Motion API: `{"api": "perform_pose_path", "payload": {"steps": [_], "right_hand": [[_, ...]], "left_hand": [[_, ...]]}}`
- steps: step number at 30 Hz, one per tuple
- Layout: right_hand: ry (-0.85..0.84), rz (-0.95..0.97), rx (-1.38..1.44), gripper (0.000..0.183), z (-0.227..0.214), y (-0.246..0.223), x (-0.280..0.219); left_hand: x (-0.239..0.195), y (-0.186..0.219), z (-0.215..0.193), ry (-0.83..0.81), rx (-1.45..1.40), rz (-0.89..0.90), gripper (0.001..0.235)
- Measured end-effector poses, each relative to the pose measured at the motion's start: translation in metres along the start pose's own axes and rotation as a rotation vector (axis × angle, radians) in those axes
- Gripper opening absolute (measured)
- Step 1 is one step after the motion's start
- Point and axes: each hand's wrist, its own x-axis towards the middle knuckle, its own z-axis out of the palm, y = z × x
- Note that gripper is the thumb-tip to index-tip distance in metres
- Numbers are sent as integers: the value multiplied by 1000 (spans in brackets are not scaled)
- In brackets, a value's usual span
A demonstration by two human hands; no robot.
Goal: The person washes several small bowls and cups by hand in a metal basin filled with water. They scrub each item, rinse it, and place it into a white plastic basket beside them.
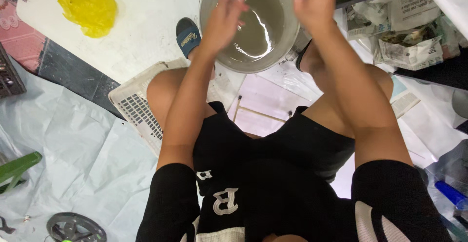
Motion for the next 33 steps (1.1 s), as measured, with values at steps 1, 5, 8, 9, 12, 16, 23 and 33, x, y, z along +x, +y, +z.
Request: {"api": "perform_pose_path", "payload": {"steps": [1, 5, 8, 9, 12, 16, 23, 33], "right_hand": [[-81, -80, 72, 13, -7, -29, 1], [-273, -367, 217, 33, -20, -114, 7], [-294, -405, 281, 36, -23, -129, 11], [-230, -343, 334, 35, -19, -128, 9], [-100, -77, 574, 37, 3, -113, -1], [-165, 278, 755, 26, 53, -74, -4], [-278, 222, 450, 19, 104, 2, -19], [-294, 182, 37, 41, 174, 59, -37]], "left_hand": [[6, -4, -4, -2, -121, -130, 59], [11, -30, -15, 56, -368, 175, 51], [8, -41, -17, 117, -220, 374, 38], [6, -41, -18, 155, -163, 363, 33], [5, -36, -18, 236, -26, 284, 26], [-1, -24, -12, 327, 227, 447, 29], [-6, -43, -7, 299, 634, 400, 44], [13, -34, -4, 317, 693, 295, 34]]}}
